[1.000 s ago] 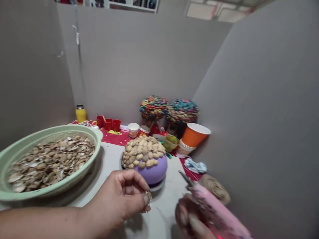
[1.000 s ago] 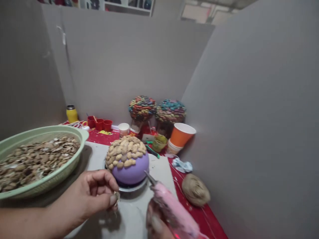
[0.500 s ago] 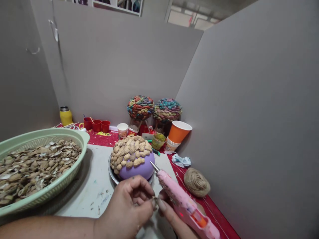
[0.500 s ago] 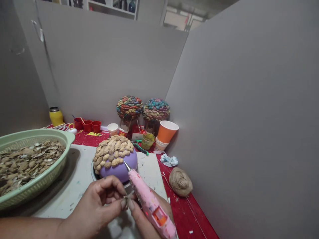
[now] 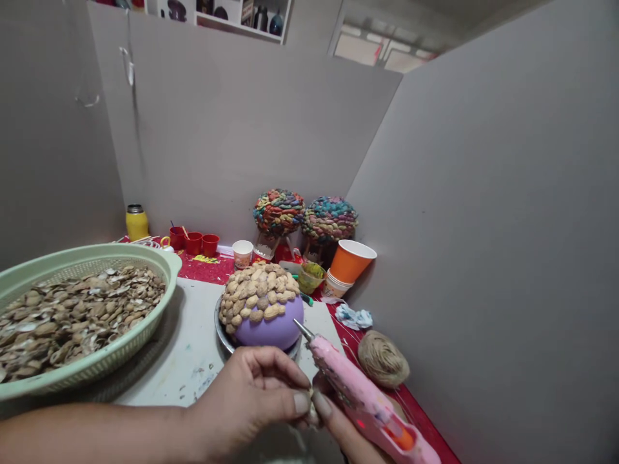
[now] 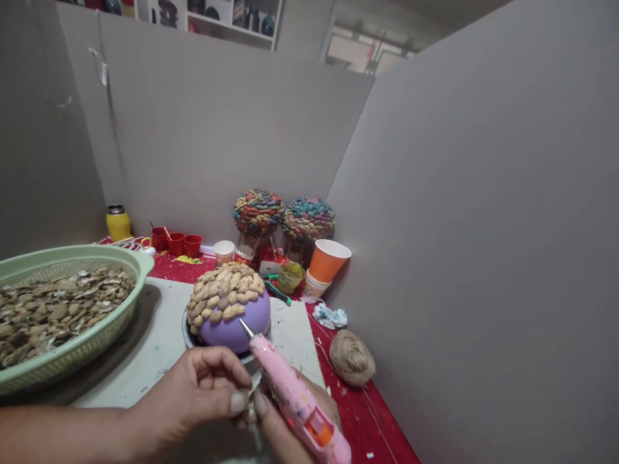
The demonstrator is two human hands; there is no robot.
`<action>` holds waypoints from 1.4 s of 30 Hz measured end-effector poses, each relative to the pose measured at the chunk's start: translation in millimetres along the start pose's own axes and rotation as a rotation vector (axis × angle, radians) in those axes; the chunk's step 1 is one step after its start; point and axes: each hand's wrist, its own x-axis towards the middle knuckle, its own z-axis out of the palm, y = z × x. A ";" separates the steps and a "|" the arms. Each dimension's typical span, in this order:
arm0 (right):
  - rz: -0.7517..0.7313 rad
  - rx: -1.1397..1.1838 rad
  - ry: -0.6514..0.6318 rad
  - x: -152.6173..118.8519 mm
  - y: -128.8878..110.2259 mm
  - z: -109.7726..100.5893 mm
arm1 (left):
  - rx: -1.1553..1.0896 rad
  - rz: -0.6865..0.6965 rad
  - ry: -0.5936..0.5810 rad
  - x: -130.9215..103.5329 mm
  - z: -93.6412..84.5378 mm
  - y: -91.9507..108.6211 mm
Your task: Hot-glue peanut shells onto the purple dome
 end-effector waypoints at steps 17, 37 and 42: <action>-0.328 0.060 -0.003 -0.9 0.3 7.0 | 0.033 0.070 0.051 -20.0 2.8 -8.8; -0.107 0.376 -0.160 -7.3 -15.5 7.9 | 0.126 0.150 -0.036 -18.0 -10.2 0.9; -0.084 0.355 -0.173 -7.0 -20.9 9.8 | 0.203 0.221 -0.024 -17.9 -10.8 0.8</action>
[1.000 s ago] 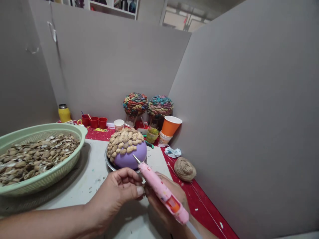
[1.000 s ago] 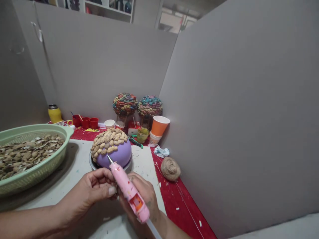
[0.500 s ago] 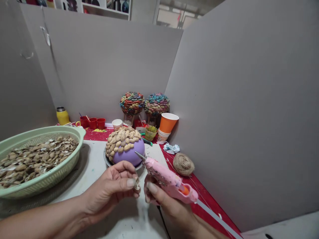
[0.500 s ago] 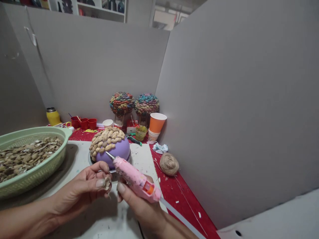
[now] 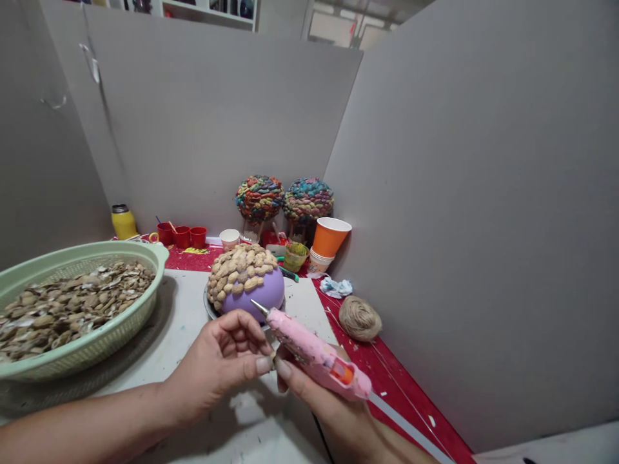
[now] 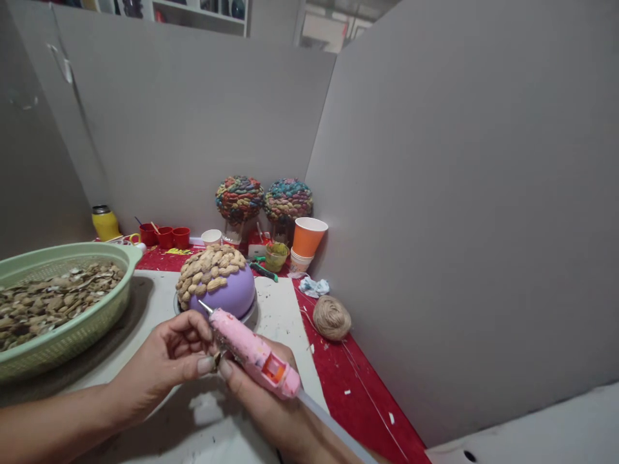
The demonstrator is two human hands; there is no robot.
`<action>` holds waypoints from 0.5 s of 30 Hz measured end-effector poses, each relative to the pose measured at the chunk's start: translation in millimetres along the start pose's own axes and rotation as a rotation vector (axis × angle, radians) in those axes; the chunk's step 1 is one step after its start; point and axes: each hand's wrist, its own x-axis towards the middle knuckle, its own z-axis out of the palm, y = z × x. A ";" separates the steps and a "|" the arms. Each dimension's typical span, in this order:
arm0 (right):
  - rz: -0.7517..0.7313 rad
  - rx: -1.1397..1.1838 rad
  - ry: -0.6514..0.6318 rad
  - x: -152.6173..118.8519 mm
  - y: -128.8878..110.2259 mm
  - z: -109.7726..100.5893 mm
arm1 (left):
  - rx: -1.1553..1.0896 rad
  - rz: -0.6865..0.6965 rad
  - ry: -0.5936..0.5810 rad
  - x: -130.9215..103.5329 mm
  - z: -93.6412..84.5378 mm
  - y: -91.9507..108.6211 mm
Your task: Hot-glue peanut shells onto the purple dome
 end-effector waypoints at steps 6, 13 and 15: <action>0.057 -0.023 0.002 -2.5 1.6 -1.6 | 0.046 0.040 -0.019 -0.6 -1.7 -3.4; 0.211 0.238 -0.022 -3.6 29.0 -3.3 | -0.023 0.023 -0.084 -1.9 1.8 -2.2; 0.248 0.294 -0.043 -2.7 33.7 -2.8 | -0.033 0.026 -0.072 -1.9 2.9 -1.0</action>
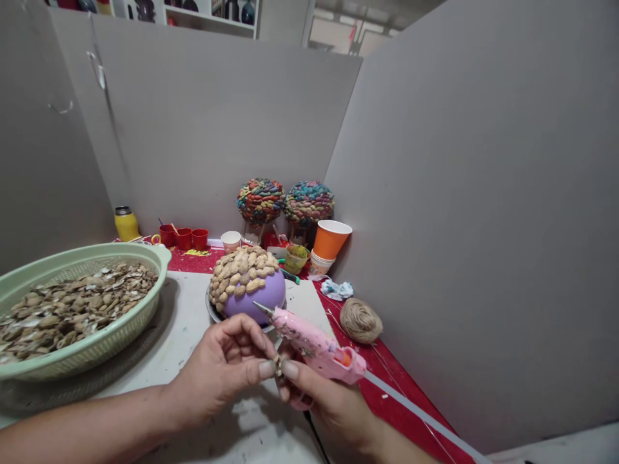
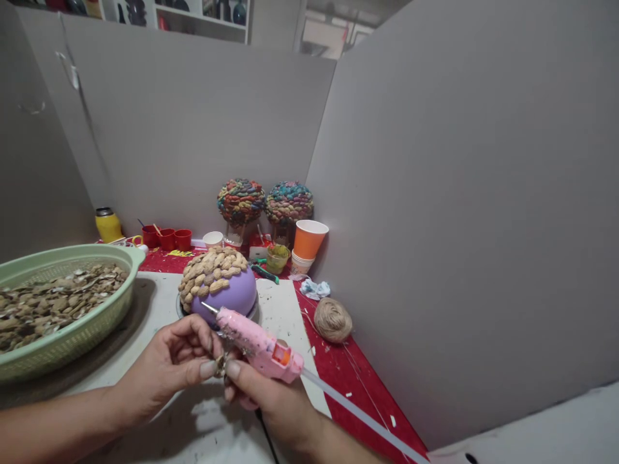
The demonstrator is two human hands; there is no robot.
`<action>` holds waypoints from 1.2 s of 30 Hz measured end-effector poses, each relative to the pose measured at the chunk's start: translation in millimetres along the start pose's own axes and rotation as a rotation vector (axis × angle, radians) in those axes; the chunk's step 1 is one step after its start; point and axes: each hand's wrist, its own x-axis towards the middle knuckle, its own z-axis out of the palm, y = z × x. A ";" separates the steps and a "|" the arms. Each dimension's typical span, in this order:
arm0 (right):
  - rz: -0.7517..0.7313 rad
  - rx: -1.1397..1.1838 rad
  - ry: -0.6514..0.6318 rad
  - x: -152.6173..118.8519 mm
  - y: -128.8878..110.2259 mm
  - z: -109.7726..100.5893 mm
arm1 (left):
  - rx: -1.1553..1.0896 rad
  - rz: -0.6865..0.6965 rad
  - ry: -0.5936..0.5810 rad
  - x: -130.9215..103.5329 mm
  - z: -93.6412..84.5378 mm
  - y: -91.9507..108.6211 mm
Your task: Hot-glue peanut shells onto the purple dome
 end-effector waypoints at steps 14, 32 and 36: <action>-0.003 -0.001 0.043 4.1 3.2 -0.8 | 0.007 0.013 0.041 0.1 -3.0 -5.8; -0.510 -0.511 0.139 4.3 -15.0 7.9 | 0.158 0.122 0.104 -1.7 -4.8 -14.3; -0.506 -0.517 0.181 2.0 -14.1 8.3 | 0.100 0.101 0.096 -2.0 -1.3 -11.6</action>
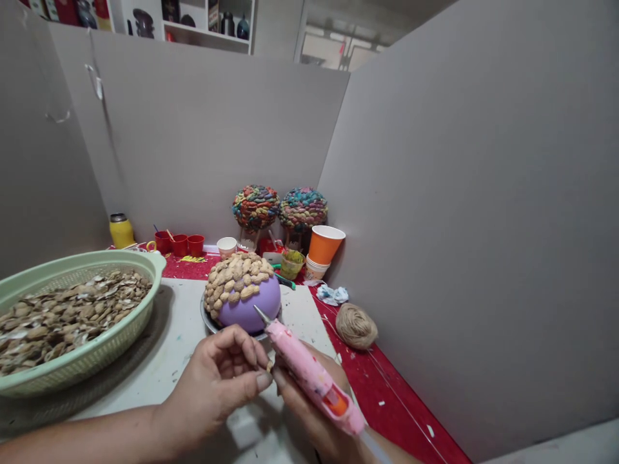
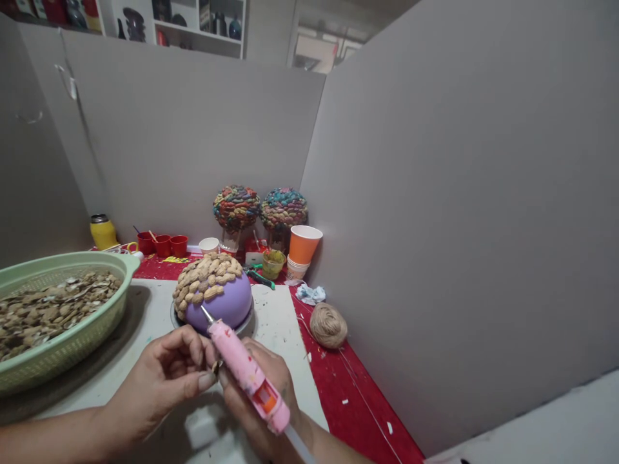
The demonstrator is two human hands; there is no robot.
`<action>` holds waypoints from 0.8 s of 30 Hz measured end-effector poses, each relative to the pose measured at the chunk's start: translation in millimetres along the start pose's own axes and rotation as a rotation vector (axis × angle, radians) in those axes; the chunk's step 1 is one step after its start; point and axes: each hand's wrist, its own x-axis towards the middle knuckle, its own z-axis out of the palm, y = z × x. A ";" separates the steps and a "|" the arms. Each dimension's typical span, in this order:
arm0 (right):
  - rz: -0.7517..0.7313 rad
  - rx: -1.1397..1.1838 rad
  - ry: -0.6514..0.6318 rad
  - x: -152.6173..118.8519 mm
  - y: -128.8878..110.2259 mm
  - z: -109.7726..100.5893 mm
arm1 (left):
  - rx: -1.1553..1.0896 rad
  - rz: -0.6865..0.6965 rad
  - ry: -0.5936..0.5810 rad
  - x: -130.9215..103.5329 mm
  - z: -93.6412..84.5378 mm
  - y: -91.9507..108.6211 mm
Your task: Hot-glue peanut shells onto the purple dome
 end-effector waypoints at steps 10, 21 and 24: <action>0.282 0.206 -0.086 -1.5 1.9 -1.5 | 0.059 -0.038 0.058 1.6 1.7 2.7; 0.214 0.043 -0.004 3.2 -16.7 1.8 | 0.083 -0.106 0.101 0.6 6.3 4.5; 0.217 0.116 -0.072 4.8 -17.3 1.4 | 0.007 -0.160 0.077 1.7 6.7 6.6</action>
